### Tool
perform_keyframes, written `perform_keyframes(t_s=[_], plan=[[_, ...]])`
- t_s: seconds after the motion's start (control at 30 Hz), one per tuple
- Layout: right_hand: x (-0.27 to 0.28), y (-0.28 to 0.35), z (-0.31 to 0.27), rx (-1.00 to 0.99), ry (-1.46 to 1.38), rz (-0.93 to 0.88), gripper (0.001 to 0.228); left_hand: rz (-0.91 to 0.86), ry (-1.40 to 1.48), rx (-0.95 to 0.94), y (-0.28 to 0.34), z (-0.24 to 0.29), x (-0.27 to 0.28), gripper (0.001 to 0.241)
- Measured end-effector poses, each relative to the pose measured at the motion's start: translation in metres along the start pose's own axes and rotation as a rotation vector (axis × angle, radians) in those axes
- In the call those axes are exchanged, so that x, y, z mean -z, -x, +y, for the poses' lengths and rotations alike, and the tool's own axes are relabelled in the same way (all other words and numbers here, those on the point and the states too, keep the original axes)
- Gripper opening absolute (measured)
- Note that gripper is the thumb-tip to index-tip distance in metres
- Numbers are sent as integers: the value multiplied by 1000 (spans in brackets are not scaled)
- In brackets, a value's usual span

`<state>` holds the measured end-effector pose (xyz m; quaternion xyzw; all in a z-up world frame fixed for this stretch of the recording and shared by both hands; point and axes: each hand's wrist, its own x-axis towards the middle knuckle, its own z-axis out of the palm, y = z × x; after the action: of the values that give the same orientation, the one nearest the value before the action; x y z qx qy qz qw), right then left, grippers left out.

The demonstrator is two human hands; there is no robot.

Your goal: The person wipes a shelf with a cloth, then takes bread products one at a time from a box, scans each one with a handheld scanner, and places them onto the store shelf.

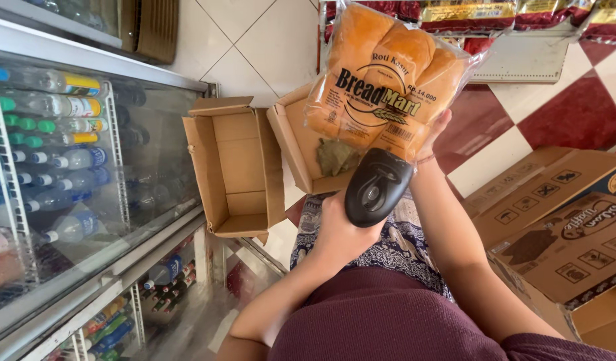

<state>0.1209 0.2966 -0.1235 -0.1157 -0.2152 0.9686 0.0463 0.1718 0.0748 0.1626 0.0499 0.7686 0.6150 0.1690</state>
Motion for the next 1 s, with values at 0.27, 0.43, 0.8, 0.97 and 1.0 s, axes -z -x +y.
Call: perform_keyframes(t_s=[0.27, 0.43, 0.8, 0.97, 1.0], plan=[[25, -7, -5, -21, -72, 10, 103, -3, -69, -82, -9, 3, -1, 17], [23, -5, -5, -24, -43, -36, 103, 6, -71, -130, -10, 5, -2, 19], [-5, 0, -13, -13, -72, -6, 95, 215, 76, -291, -40, -9, 18, 76], [17, -3, -15, -70, -136, 29, 87, 46, 247, -54, -74, -46, 61, 98], [11, -5, -19, -81, -124, 20, 83, -59, 335, 39, -80, -57, 65, 74]])
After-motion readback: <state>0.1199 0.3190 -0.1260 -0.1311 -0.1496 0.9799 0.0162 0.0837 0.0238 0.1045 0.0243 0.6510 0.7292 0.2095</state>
